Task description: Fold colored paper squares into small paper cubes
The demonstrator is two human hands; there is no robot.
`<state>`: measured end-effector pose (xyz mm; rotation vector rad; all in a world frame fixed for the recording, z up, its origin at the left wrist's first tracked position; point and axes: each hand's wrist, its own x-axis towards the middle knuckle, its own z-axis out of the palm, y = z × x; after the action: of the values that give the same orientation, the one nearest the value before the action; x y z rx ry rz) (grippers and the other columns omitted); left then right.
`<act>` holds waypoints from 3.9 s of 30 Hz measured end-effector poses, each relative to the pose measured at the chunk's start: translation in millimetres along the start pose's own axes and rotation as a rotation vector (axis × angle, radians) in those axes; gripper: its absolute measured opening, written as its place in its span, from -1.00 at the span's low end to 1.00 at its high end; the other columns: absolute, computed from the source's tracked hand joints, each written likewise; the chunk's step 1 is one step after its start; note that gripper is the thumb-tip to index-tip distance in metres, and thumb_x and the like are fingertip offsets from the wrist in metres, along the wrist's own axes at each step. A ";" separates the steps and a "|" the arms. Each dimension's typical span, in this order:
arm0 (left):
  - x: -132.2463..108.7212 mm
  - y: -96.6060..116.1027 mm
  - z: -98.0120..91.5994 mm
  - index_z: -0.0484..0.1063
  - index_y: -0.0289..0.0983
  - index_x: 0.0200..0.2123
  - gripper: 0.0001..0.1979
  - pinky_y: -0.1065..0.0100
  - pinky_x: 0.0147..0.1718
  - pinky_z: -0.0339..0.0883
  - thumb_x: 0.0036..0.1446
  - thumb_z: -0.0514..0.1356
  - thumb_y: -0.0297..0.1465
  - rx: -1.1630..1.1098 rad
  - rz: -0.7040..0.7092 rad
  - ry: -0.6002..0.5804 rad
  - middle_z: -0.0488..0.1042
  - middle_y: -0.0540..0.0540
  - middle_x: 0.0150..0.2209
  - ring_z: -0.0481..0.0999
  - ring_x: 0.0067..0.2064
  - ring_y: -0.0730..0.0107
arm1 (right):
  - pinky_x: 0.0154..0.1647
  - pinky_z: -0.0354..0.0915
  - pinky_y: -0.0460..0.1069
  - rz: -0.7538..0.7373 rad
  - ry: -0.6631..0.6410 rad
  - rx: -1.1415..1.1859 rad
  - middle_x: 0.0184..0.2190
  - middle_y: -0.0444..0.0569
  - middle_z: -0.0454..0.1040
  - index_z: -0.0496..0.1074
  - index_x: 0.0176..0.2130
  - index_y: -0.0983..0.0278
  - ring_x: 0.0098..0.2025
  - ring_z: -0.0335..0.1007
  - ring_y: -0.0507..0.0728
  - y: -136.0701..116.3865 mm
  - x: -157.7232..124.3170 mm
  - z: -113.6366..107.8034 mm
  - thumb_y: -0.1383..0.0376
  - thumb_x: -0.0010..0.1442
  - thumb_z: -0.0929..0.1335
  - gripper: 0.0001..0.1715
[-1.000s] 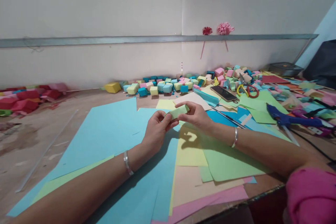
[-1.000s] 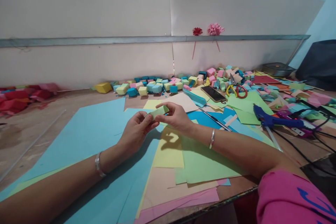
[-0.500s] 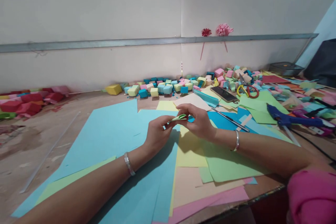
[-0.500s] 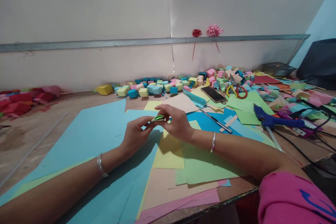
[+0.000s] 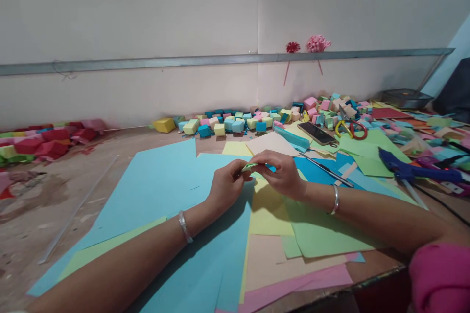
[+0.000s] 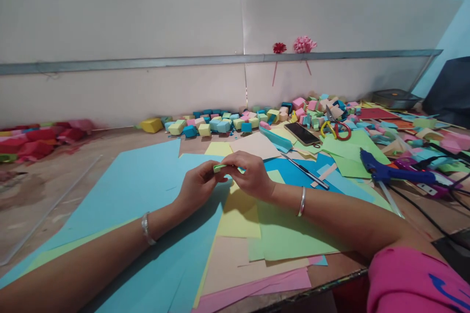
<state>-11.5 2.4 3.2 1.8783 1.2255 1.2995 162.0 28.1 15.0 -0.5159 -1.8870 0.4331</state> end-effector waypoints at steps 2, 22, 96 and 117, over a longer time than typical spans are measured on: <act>0.2 -0.5 0.7 0.53 -0.22 -0.32 -0.88 0.34 -0.33 0.44 0.06 0.18 -0.44 -0.050 -0.008 -0.014 0.57 0.00 -0.39 0.58 -0.37 0.34 | -0.19 0.40 0.02 0.004 -0.010 0.014 -0.33 -0.03 0.57 0.50 -0.28 0.19 -0.27 0.48 0.09 0.0 0.3 -0.2 0.28 0.23 0.34 -0.89; 1.3 -1.5 2.9 0.56 -0.26 -0.37 -0.86 0.31 -0.27 0.48 0.04 0.18 -0.43 -0.019 -0.037 0.011 0.61 -0.02 -0.38 0.57 -0.31 0.32 | -0.25 0.40 -0.03 -0.001 0.080 -0.027 -0.36 -0.02 0.58 0.53 -0.29 0.25 -0.29 0.50 0.08 0.9 0.6 3.4 0.37 0.20 0.34 -0.86; -8.0 31.0 -2.0 0.46 -0.21 -0.33 -0.83 0.38 -0.48 0.09 0.18 0.13 -0.28 0.805 0.005 -0.467 0.46 -0.05 -0.38 0.43 -0.40 0.33 | -0.41 0.10 -0.10 0.341 -0.538 -0.375 -0.52 -0.14 0.47 0.55 -0.37 0.26 -0.46 0.29 0.02 32.0 4.3 -0.4 0.46 -0.04 0.31 -0.75; -34.0 60.7 -4.8 0.47 -0.28 -0.48 -0.75 0.26 -0.46 0.14 0.13 0.06 -0.59 1.175 0.310 -0.775 0.42 -0.13 -0.43 0.38 -0.43 0.27 | -0.44 0.09 -0.12 0.303 -0.615 -0.338 -0.46 -0.13 0.52 0.54 -0.38 0.29 -0.42 0.32 0.00 35.0 9.4 -5.8 0.52 -0.05 0.31 -0.73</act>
<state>2.6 -55.0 40.2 2.9969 1.3441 -0.3012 169.5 62.9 6.0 -0.9865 -2.5058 0.5110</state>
